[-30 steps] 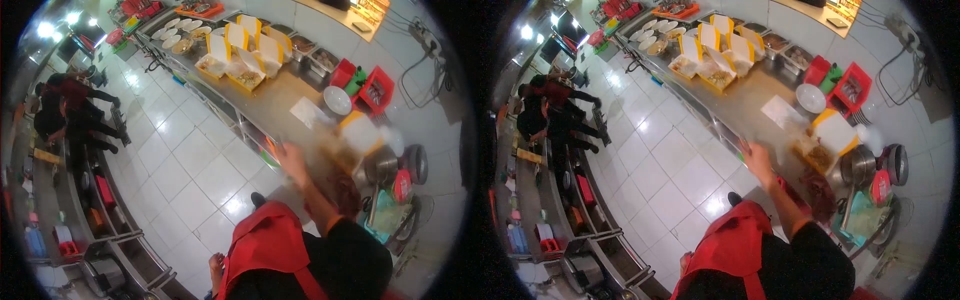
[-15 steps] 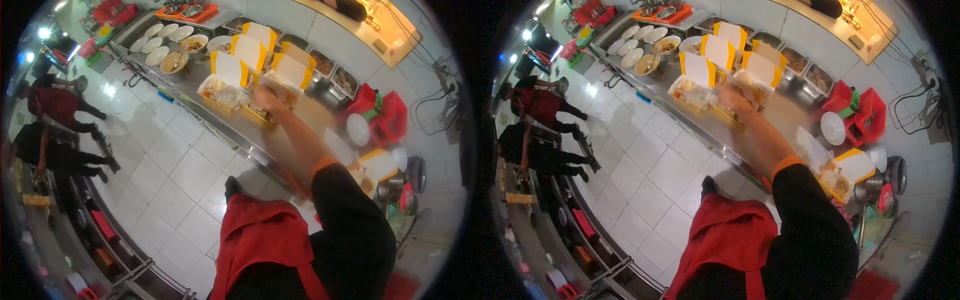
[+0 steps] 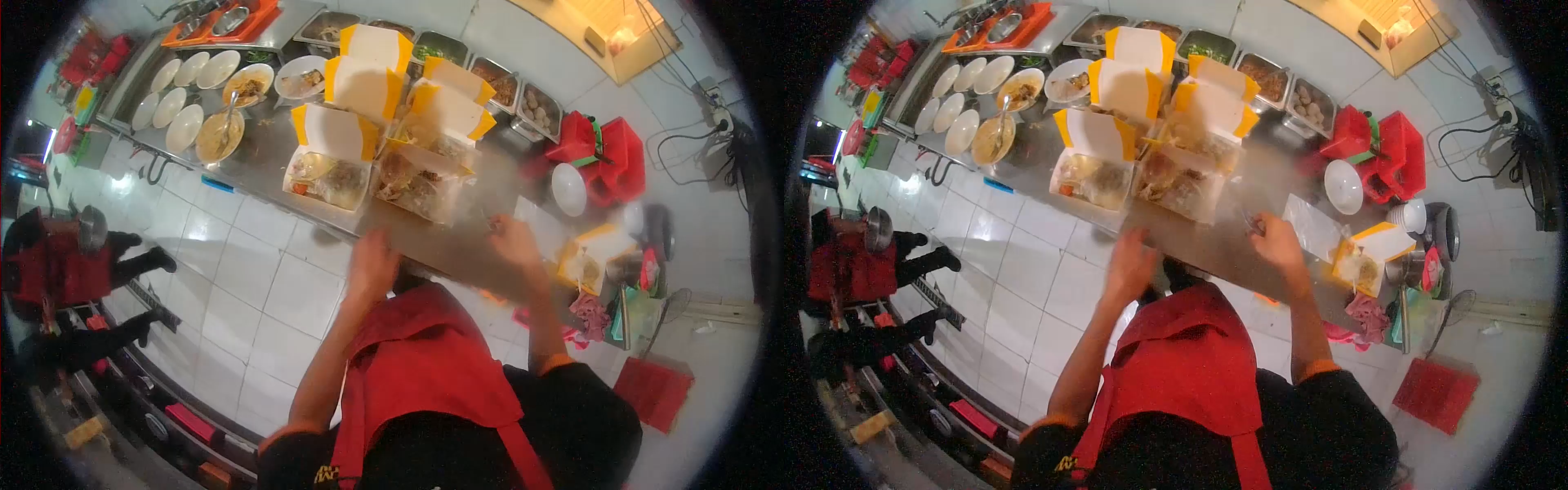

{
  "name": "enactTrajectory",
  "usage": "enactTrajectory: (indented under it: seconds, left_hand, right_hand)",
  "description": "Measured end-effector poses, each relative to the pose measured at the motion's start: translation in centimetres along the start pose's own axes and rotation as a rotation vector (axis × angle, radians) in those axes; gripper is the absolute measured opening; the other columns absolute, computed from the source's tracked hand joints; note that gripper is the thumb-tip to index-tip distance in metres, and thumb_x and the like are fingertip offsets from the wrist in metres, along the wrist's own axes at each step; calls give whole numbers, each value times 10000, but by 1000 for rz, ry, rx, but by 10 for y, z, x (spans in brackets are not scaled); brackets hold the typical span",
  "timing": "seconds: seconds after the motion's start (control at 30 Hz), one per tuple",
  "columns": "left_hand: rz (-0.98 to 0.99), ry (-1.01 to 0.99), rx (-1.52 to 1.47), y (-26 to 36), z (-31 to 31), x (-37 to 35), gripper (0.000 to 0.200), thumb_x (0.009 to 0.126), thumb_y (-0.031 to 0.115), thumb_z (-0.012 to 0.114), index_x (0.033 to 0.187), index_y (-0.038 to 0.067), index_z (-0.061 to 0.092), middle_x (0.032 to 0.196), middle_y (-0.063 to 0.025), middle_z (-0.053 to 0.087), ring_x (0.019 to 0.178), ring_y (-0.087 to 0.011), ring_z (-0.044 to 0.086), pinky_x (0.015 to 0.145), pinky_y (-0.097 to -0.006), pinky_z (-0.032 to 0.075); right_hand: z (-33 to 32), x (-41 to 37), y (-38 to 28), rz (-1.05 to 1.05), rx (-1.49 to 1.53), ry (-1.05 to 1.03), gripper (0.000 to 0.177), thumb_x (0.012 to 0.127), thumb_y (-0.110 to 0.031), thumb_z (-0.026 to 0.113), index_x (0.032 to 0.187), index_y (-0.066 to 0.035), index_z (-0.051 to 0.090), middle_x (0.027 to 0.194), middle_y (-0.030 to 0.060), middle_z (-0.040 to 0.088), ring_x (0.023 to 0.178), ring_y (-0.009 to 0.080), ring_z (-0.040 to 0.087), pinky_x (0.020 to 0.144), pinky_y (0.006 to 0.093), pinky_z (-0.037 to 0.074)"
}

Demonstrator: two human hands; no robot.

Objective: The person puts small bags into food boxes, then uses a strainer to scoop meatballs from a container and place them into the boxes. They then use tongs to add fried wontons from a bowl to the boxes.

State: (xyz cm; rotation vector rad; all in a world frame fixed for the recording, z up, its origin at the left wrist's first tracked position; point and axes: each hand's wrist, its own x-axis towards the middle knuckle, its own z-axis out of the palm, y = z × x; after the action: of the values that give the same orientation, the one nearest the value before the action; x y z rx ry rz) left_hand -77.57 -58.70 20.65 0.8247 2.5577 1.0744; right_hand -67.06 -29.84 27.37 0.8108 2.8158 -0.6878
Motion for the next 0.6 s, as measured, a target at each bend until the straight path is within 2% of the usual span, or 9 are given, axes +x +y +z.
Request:
enactTrajectory:
  seconds: [0.03, 0.1, 0.17, 0.23, 0.3, 0.37, 0.43, 0.5, 0.6]
  left_hand:
    - [-6, -201, 69, 29, 7, 36, 553, 885, 252, 603, 1335, -33, 458, 1364, -253, 479, 1276, -409, 443, 1098, -468, 346]
    - [277, 19, 207, 40, 75, 57, 599, 883, 351, 612, 1339, -15, 479, 1304, -271, 535, 1252, -402, 484, 1085, -530, 346]
    - [284, -35, 281, 76, 82, 54, 582, 888, 333, 610, 1337, -14, 479, 1319, -255, 531, 1254, -397, 486, 1091, -522, 335]
    - [293, -88, 365, 100, 71, 59, 565, 892, 314, 609, 1335, -12, 479, 1334, -239, 528, 1256, -393, 487, 1098, -513, 324]
    - [130, -367, 29, 101, 46, 59, 506, 903, 325, 607, 1292, 11, 534, 1269, -208, 583, 1230, -371, 522, 1084, -473, 354]
    - [-174, -343, -205, 81, 4, 72, 415, 908, 278, 616, 1234, 24, 582, 1234, -188, 606, 1207, -353, 539, 1035, -436, 402]
    - [-277, 104, -95, 26, -26, 81, 349, 892, 199, 626, 1190, 21, 595, 1180, -189, 618, 1149, -359, 559, 970, -427, 441]
    - [-283, 467, 257, -17, -54, 97, 330, 866, 189, 649, 1144, 28, 577, 1165, -206, 587, 1081, -401, 553, 904, -481, 449]
    - [-364, 519, 361, -67, -67, 123, 348, 838, 173, 676, 1135, 26, 571, 1148, -188, 588, 1078, -414, 544, 909, -478, 447]
  right_hand:
    - [0, -8, 4, 97, 78, -5, 335, 800, -256, 702, 1047, -32, 661, 848, 217, 676, 846, 368, 677, 737, 438, 517]
    - [10, -20, 22, 71, 140, 60, 339, 803, -258, 705, 1051, -30, 661, 810, 202, 670, 795, 361, 667, 719, 426, 514]
    - [12, -28, 35, 39, 206, 134, 343, 806, -260, 709, 1055, -28, 661, 773, 188, 663, 744, 353, 657, 701, 414, 510]
    - [14, -25, 42, 156, 271, 114, 335, 824, -248, 702, 1069, -23, 661, 745, 173, 644, 676, 321, 625, 677, 393, 503]
    - [22, -16, 55, 151, 285, 135, 326, 835, -239, 696, 1071, -17, 661, 754, 171, 652, 676, 298, 630, 678, 381, 503]
    - [19, -1, 60, 118, 306, 150, 317, 846, -231, 690, 1072, -11, 660, 764, 168, 660, 675, 275, 634, 678, 369, 503]
    - [6, 7, 48, 163, 407, 141, 311, 859, -222, 679, 1075, 0, 656, 802, 172, 682, 690, 238, 647, 682, 351, 506]
    - [16, 19, 62, 131, 457, 93, 305, 862, -219, 675, 1072, 2, 654, 807, 170, 688, 688, 229, 649, 681, 348, 506]
    - [18, 36, 72, 60, 475, 78, 299, 866, -216, 670, 1069, 4, 652, 813, 165, 695, 684, 223, 652, 678, 346, 506]
